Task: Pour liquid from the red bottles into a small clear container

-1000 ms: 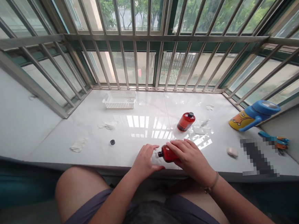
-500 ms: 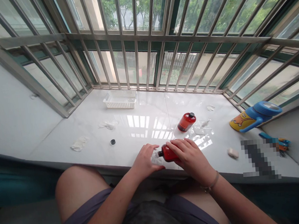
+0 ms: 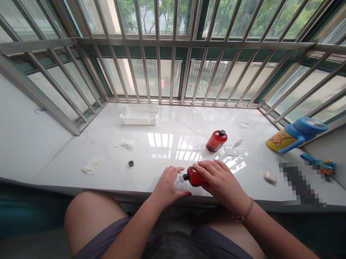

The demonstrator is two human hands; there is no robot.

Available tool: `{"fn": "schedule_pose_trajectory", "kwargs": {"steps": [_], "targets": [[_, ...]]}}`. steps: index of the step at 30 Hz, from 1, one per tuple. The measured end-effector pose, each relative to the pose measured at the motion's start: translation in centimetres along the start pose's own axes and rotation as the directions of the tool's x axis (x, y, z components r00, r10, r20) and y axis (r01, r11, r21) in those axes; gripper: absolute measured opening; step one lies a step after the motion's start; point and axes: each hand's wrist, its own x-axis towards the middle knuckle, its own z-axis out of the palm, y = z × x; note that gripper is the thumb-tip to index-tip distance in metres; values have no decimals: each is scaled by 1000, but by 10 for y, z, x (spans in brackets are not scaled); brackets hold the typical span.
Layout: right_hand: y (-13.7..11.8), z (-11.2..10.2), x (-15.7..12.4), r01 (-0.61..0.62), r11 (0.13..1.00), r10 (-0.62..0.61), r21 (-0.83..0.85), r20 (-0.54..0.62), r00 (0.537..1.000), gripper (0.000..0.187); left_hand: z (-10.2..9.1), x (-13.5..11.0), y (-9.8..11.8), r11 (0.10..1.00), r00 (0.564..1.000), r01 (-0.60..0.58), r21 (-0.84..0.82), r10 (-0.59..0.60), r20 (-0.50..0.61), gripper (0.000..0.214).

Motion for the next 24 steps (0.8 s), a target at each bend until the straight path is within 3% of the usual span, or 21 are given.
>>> {"fn": "schedule_pose_trajectory", "kwargs": {"steps": [24], "targets": [[0,-4,1,15,999,-15,-39,-5,1000,64,-3,0,2,1000,1000,0,-8,0,-12,88]]}}
